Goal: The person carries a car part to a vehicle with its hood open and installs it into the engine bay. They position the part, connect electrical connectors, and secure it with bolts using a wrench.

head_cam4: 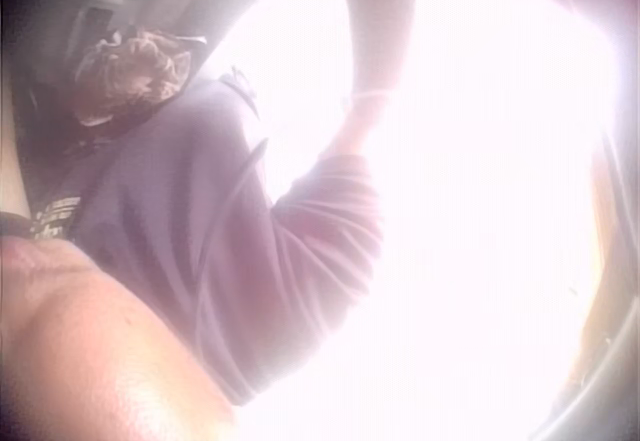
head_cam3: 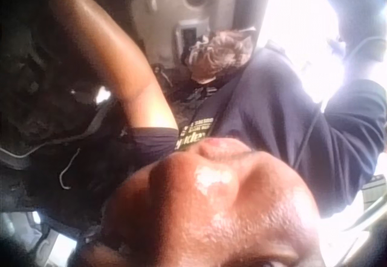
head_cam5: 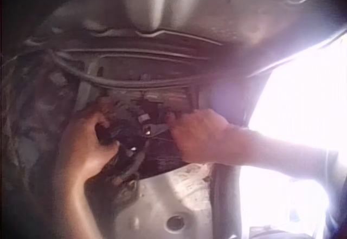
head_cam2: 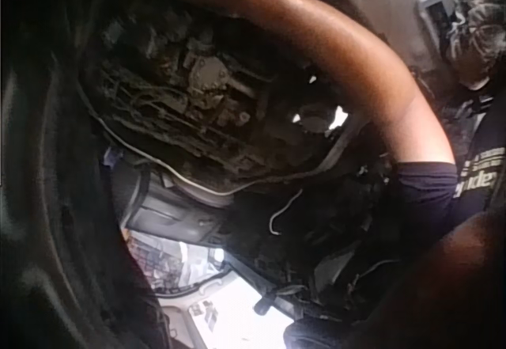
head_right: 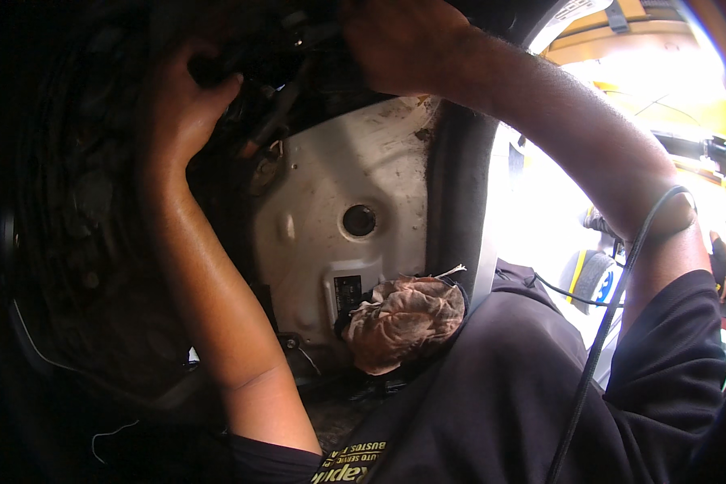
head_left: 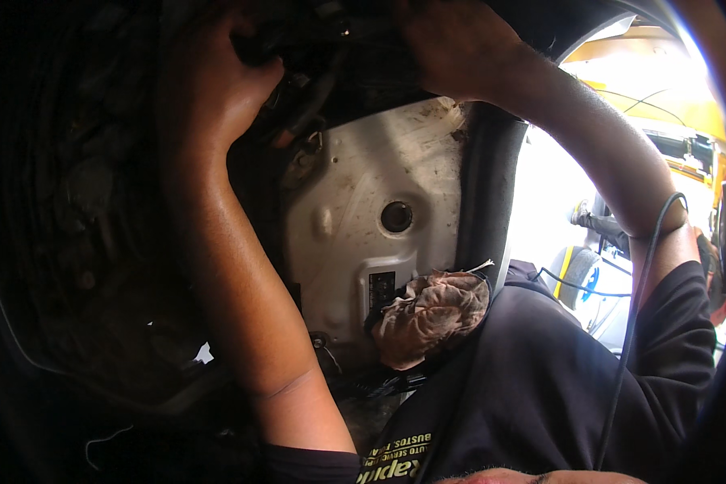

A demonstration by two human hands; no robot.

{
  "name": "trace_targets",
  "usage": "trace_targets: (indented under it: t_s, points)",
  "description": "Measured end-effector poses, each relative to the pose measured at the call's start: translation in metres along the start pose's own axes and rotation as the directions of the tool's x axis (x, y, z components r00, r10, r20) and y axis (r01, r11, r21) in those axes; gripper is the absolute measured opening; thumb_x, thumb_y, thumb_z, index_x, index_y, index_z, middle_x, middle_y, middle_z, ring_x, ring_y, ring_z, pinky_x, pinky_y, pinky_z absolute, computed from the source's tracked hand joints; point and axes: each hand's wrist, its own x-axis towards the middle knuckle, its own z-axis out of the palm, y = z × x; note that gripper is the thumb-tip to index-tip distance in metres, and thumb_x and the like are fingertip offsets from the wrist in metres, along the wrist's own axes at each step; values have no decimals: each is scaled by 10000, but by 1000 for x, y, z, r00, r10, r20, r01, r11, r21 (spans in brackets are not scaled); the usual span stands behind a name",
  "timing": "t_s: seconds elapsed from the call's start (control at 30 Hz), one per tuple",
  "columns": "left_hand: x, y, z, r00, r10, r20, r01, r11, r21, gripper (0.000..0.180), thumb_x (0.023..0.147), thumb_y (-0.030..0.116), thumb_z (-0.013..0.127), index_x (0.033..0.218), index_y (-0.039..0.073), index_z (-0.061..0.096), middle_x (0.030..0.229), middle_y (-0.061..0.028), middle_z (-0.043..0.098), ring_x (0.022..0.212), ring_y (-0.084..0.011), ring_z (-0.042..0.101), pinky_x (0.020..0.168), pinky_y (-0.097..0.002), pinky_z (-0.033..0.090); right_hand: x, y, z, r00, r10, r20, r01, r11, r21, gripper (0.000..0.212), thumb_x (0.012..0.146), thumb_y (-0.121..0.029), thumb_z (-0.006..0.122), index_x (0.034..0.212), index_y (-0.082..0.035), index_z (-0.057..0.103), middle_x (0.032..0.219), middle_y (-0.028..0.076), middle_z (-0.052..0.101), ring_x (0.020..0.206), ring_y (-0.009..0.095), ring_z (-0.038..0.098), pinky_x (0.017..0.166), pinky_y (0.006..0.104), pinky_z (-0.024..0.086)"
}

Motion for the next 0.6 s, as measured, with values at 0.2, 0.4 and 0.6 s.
trace_targets:
  t_s: [0.2, 0.4, 0.6]
  points:
    - [-1, 0, 1, 1000, -21, 18, 21, 1000, -2, 418, 817, 267, 841, 1132, 36, 695, 1119, -191, 729, 1059, -339, 710, 932, -418, 538, -7, -2, 2, 992, -22, -127, 26, 999, 30, 577, 869, -139, 541, 1342, 188, 495, 965, 262, 738, 892, 381, 756, 742, 476, 614]
    - [-2, -1, 2, 997, -75, 30, 76, 997, -34, 426, 818, 259, 839, 1150, 35, 693, 1136, -187, 731, 1063, -338, 712, 942, -418, 539, 0, -3, 11, 998, -5, -57, 6, 1000, 2, 634, 875, -159, 539, 1402, 185, 464, 963, 264, 737, 872, 383, 753, 748, 469, 612]
    - [-2, 0, 2, 999, -46, 21, 46, 999, -25, 417, 811, 240, 838, 1143, 31, 696, 1128, -185, 731, 1064, -337, 711, 942, -416, 538, -10, -16, 2, 993, 26, -112, -36, 996, -85, 652, 920, -190, 476, 1466, 164, 428, 1197, 330, 659, 1119, 423, 678, 952, 518, 546]
